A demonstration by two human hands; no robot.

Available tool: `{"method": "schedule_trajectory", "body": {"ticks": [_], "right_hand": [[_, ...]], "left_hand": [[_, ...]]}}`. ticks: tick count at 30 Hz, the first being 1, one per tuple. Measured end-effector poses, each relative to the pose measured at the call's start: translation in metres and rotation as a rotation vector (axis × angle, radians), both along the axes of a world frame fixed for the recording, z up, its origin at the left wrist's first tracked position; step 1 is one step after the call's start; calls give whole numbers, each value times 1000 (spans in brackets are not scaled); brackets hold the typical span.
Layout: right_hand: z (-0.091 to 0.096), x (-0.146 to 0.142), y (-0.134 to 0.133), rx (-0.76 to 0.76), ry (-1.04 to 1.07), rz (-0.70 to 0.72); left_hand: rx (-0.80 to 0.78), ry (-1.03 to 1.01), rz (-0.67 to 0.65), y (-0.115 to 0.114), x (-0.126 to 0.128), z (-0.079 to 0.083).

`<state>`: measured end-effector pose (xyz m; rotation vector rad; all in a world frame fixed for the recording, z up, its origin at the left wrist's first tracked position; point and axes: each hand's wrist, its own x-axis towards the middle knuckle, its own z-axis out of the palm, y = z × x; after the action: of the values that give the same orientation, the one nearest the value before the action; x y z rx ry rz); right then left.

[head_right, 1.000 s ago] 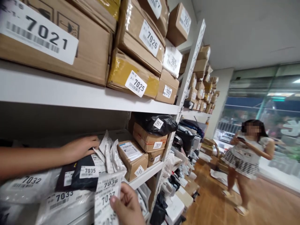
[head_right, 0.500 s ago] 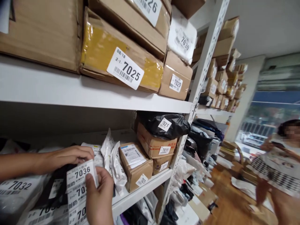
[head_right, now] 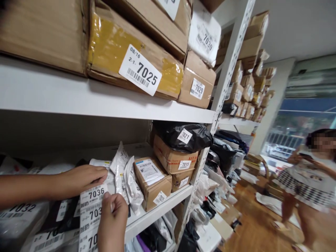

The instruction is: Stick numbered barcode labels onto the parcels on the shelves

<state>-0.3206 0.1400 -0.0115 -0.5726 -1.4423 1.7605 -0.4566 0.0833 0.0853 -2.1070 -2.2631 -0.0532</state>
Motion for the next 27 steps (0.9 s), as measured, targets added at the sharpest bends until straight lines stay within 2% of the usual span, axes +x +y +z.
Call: {"method": "schedule_trajectory", "body": {"ticks": [5, 9, 11, 13, 15, 18, 20, 25, 27], "right_hand": [[-8, -5, 0, 64, 27, -118], [-6, -9, 0, 23, 12, -176], [-1, -4, 0, -48, 40, -91], [3, 4, -1, -137, 76, 83], [4, 10, 0, -161, 62, 172], [3, 12, 2, -60, 5, 80], [3, 11, 3, -47, 16, 39], [1, 21, 1, -224, 65, 270], [-4, 27, -2, -250, 107, 278]], "left_hand": [[-20, -195, -56, -6, 10, 16], [-93, -36, -24, -6, 10, 16], [-85, 62, -12, -3, 9, 10], [-59, 140, -18, 0, 8, 3], [-33, 211, -25, 4, 10, -2], [-37, 283, 0, 7, 15, -7], [-30, 301, 11, 8, 17, -10], [65, 255, -40, 9, 14, -18], [86, 245, -49, 10, 12, -21]]}}
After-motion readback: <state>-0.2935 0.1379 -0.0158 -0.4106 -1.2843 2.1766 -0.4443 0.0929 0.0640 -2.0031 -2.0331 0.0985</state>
